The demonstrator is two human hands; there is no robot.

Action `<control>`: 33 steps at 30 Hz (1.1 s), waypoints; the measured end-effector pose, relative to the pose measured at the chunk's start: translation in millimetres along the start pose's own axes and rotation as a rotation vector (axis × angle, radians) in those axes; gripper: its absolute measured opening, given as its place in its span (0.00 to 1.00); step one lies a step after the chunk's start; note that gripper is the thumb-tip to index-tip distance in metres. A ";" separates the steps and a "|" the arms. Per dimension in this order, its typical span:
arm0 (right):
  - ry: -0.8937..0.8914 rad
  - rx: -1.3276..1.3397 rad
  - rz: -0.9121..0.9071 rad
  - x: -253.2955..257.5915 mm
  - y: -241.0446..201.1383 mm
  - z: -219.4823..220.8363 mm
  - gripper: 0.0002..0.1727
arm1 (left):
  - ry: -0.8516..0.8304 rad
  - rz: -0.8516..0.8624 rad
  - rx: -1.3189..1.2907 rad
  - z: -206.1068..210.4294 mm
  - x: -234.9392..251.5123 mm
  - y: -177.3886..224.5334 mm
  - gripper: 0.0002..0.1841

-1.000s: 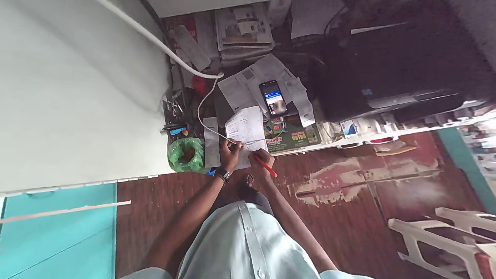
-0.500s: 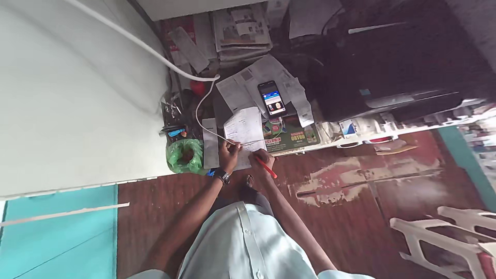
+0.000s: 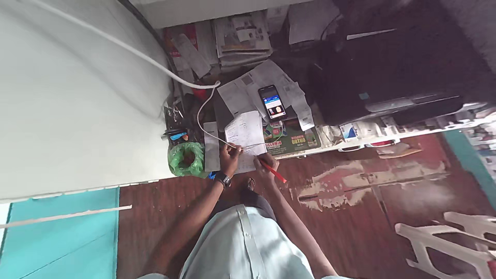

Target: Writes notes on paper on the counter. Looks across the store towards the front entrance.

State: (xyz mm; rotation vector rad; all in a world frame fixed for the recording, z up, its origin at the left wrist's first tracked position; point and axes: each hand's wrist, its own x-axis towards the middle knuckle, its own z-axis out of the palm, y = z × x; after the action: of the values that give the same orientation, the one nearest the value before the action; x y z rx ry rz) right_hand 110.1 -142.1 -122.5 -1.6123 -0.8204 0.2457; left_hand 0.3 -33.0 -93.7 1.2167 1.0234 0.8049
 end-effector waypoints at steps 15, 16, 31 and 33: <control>-0.048 -0.173 0.003 -0.6 -4.7 -2.8 0.05 | -0.005 -0.034 -0.041 1.0 -1.4 1.2 0.17; -0.049 -0.145 -0.018 -0.2 -3.0 -2.4 0.05 | -0.003 -0.037 -0.040 0.2 -0.8 1.7 0.17; -0.084 -0.116 -0.080 2.5 4.7 -0.9 0.06 | 0.000 -0.023 -0.054 -0.1 -0.4 -1.0 0.17; -0.042 0.001 -0.039 0.5 5.3 -2.9 0.05 | -0.005 -0.020 -0.042 0.2 -1.1 -1.0 0.17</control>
State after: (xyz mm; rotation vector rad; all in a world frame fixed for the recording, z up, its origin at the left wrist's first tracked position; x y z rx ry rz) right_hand 114.1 -144.0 -126.6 -1.5936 -0.8825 0.2528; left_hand 0.0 -34.2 -94.5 1.1702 1.0088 0.8037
